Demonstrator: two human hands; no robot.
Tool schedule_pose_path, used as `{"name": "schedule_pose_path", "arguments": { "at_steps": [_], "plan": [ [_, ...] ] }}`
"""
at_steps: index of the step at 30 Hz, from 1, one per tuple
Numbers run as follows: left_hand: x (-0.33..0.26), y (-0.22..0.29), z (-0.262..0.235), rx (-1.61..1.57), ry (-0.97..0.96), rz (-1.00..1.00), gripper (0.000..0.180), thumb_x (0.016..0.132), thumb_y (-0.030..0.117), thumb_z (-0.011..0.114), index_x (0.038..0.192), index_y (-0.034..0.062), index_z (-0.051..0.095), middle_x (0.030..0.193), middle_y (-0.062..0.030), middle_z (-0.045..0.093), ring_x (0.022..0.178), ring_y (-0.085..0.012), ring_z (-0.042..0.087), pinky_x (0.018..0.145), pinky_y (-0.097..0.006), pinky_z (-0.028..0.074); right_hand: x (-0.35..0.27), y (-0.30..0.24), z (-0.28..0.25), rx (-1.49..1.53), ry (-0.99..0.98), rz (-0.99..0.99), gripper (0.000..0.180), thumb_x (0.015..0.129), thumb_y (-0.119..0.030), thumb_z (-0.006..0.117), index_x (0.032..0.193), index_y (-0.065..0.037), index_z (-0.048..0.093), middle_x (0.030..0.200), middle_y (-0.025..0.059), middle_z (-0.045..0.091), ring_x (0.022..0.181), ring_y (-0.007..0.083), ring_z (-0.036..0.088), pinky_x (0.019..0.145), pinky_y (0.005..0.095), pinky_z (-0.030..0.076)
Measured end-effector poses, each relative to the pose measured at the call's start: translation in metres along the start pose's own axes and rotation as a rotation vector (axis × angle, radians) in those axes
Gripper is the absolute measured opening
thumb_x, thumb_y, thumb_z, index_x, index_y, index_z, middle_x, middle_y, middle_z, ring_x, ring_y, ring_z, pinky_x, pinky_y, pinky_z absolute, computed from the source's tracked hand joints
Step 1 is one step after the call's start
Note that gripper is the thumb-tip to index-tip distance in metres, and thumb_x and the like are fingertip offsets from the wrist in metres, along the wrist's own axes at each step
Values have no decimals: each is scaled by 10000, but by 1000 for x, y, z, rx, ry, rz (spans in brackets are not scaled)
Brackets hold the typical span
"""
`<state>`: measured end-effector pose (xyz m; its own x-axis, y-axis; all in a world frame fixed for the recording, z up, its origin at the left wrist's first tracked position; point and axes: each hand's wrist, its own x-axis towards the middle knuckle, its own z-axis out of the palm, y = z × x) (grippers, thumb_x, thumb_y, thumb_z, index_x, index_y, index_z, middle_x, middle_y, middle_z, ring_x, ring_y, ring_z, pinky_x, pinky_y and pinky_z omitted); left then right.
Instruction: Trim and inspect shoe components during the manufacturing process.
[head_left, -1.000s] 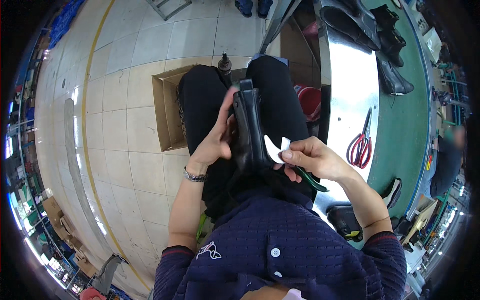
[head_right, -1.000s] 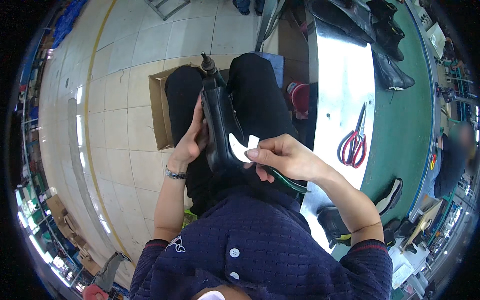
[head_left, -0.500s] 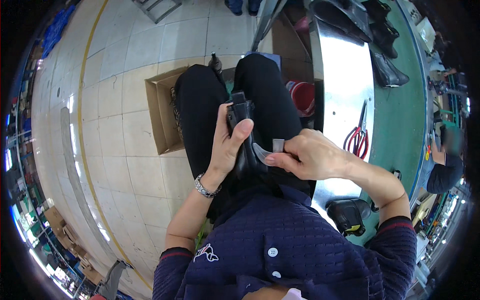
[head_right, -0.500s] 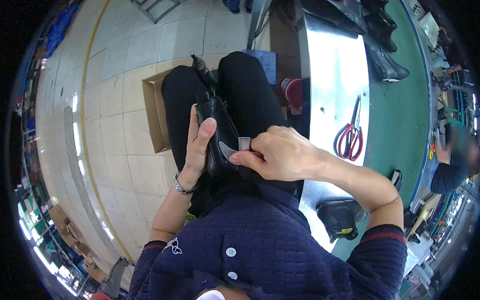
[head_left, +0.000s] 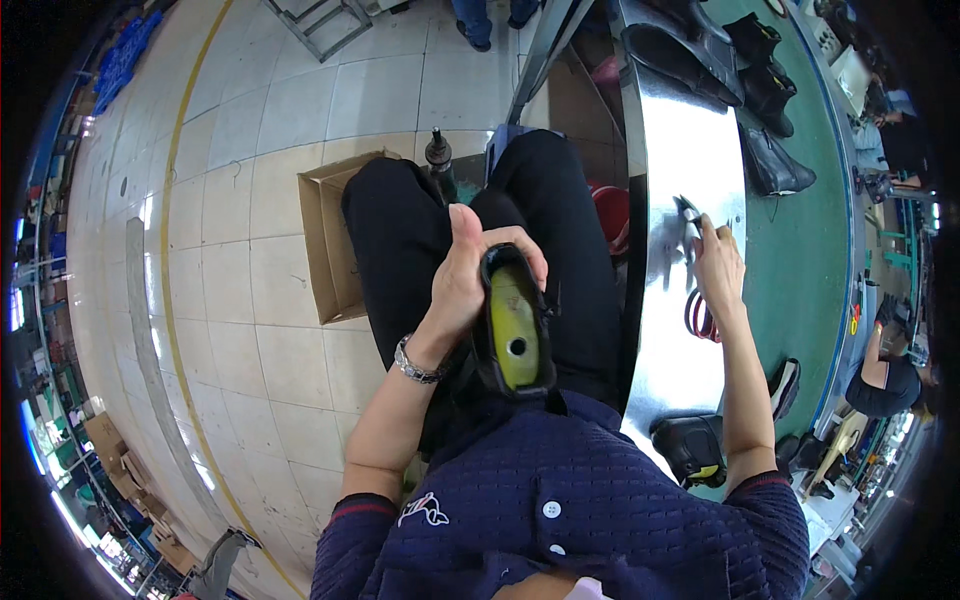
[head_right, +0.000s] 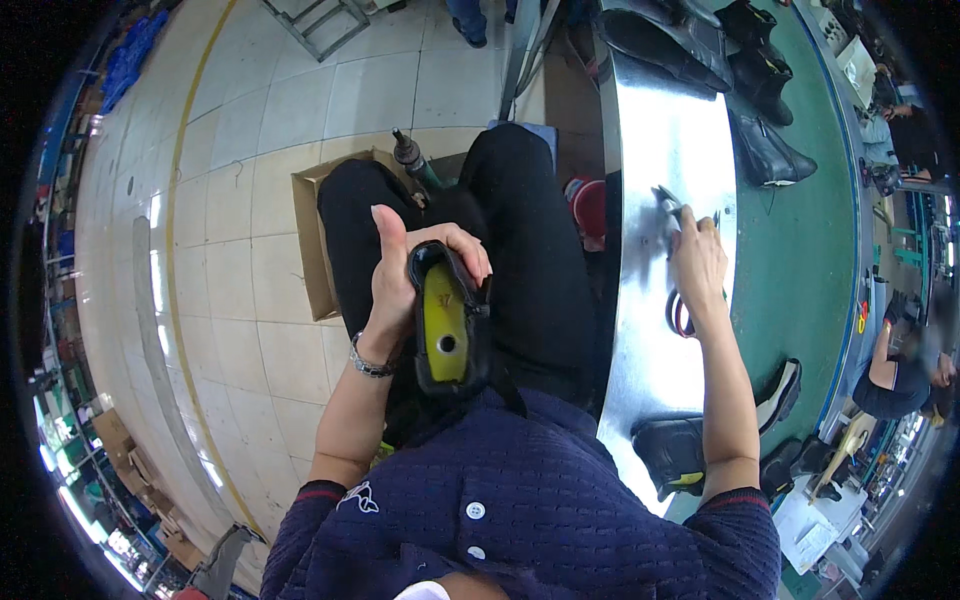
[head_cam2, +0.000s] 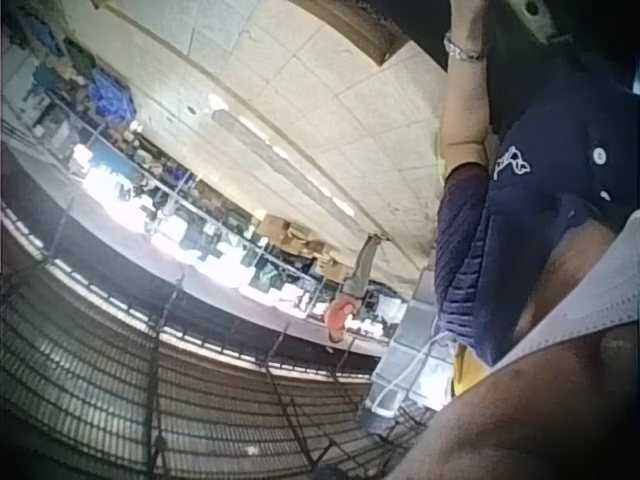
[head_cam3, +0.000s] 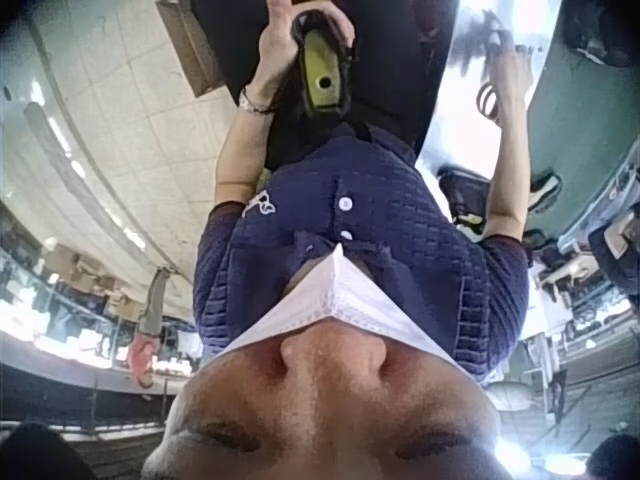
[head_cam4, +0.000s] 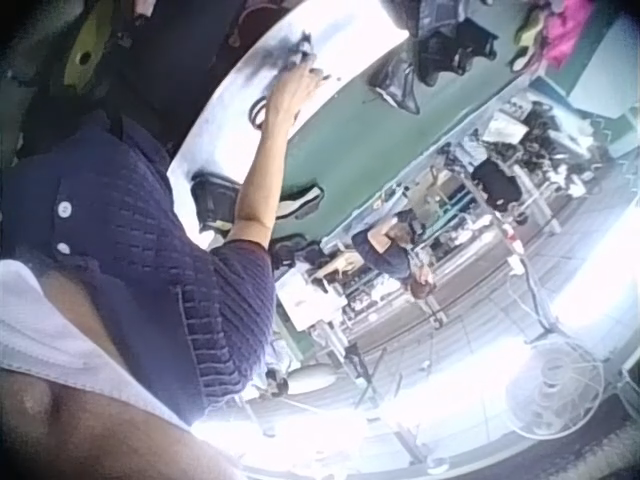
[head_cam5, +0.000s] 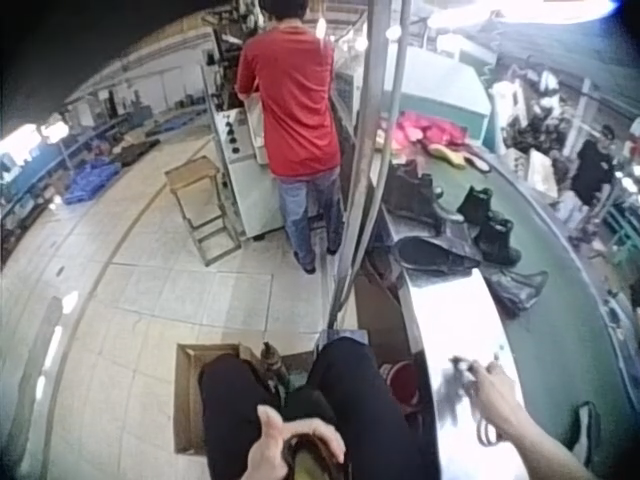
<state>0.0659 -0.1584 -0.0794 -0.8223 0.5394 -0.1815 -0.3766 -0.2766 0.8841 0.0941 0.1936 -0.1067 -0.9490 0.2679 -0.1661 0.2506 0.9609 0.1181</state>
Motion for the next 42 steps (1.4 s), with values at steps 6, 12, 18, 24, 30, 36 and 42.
{"name": "schedule_pose_path", "arguments": {
  "at_steps": [6, 12, 18, 24, 30, 36, 42],
  "plan": [
    [5, 21, 10, 124, -15, -5, 1021, 813, 839, -1, 857, 4, 585, 769, -95, 629, 711, -143, 589, 694, -260, 473, -5, -53, -28, 572, 37, -124, 332, 978, -155, 551, 1284, -32, 579, 1242, 163, 598, 945, 258, 652, 818, 383, 544],
    [7, 38, 33, 134, -86, 85, 1005, 787, 868, 34, 991, 16, 527, 755, -72, 622, 676, -106, 583, 645, -220, 448, -1, -161, -41, 1664, -857, -106, 916, 892, -576, 594, 1517, -38, 197, 1291, 234, 521, 1112, 255, 603, 906, 366, 520],
    [7, 44, 29, 316, -91, 191, 1002, 782, 883, 74, 992, 9, 518, 770, -90, 622, 718, -134, 602, 670, -253, 458, 10, -200, -37, 1716, -615, -171, 688, 841, -372, 703, 1343, 41, 481, 1235, 202, 559, 1081, 219, 598, 886, 292, 501],
    [9, 47, 40, 709, -244, 363, 1061, 815, 838, 29, 1003, -16, 629, 881, -88, 687, 977, -268, 639, 1095, -443, 310, 15, -193, -64, 1870, -388, -122, 453, 815, -279, 736, 1094, 49, 597, 970, 70, 635, 849, 125, 595, 786, 249, 471],
    [13, 60, 49, 645, -187, 575, 887, 938, 700, 132, 1120, -5, 639, 1208, -175, 642, 1256, -340, 528, 1107, -497, 299, 28, -113, -100, 1886, -164, -54, 636, 814, -278, 750, 1257, 104, 500, 1041, 124, 659, 910, 156, 647, 781, 261, 505],
    [21, 94, 91, 57, -518, 664, 816, 989, 602, 47, 1056, 17, 613, 1036, -238, 666, 1044, -435, 595, 943, -525, 448, -9, 64, -69, 1835, 500, 596, 491, 852, -466, 659, 1192, -119, 590, 1072, 57, 641, 900, 177, 636, 742, 333, 514],
    [37, 123, 185, -801, -979, 556, 637, 1027, 510, 177, 1182, 18, 550, 1054, -235, 634, 945, -449, 578, 933, -572, 430, -129, 263, 49, 2366, 825, 1127, 413, 967, -374, 511, 1208, -47, 587, 1228, 124, 624, 1104, 312, 613, 993, 498, 499]
  ]
}}
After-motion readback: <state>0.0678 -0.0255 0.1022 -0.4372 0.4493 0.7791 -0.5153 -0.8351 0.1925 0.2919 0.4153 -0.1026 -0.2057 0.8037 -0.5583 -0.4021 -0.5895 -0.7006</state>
